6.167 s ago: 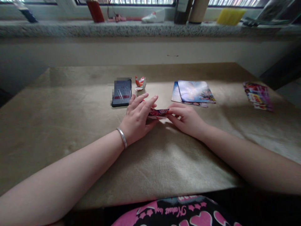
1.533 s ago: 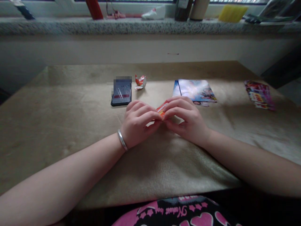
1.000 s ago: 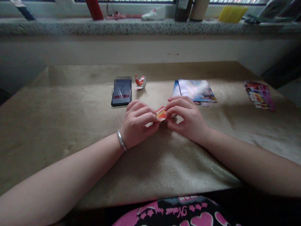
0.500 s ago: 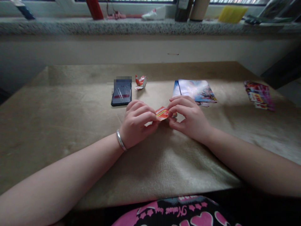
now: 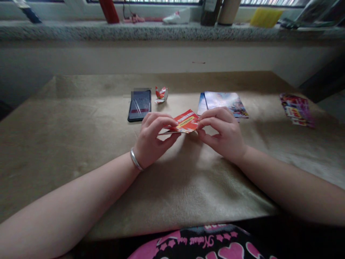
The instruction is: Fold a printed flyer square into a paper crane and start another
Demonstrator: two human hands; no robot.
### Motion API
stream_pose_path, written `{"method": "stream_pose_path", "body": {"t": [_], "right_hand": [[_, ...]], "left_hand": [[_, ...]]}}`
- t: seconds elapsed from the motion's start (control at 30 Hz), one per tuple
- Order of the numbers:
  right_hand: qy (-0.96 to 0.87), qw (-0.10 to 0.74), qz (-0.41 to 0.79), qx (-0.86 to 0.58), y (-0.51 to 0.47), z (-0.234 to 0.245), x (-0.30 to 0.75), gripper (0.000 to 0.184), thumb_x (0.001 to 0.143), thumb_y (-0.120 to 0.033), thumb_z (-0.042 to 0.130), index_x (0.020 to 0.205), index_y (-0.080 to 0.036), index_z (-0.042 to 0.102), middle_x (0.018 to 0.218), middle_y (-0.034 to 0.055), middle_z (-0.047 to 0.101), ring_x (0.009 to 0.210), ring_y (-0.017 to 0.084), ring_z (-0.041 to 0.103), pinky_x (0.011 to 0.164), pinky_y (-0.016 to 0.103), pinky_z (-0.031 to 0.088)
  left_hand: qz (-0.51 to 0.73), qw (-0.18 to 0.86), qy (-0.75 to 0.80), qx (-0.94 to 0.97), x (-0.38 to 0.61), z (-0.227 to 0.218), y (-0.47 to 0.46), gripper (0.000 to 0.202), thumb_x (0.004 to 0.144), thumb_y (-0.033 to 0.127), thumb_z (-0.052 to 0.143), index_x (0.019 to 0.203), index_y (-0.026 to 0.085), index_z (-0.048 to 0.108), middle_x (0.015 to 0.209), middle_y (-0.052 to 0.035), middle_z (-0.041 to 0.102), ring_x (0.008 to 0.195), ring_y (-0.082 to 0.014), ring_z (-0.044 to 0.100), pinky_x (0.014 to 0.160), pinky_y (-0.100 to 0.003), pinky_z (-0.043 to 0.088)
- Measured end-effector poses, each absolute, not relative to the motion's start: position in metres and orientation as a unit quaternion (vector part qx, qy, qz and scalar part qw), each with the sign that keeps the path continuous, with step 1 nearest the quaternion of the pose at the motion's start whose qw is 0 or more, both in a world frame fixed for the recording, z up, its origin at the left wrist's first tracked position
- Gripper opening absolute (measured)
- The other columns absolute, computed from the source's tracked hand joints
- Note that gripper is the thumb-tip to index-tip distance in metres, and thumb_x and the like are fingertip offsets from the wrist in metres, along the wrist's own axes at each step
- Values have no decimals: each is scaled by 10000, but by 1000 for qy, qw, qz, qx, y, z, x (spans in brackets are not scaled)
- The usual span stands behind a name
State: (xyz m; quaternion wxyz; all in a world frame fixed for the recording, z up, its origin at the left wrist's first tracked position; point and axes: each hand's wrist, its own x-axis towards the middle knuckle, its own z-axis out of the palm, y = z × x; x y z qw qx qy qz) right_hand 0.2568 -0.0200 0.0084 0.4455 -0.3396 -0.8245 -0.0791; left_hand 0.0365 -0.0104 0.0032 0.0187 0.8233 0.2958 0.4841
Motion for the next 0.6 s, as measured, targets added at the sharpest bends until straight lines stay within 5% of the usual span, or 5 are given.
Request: {"method": "stream_pose_path", "body": {"t": [0.27,0.6], "right_hand": [[-822,458,-95,-325,-18,6,262,68,797,-168,624,804,-234,612,769,10,605,729,152,550,685,314,459],[-841,407,-4,-357,-24,9,260,41,820,-222,601,827,-253,627,863,20,690,812,180,603,767,349,473]], "left_hand": [[517,38,314,795,32,2,-7,52,826,169,647,830,217,626,887,8,566,850,-111,566,799,-277,493],[455,-56,250,853,26,10,-13,93,847,193,616,895,269,642,932,-1,582,825,-113,562,770,-272,480]]}}
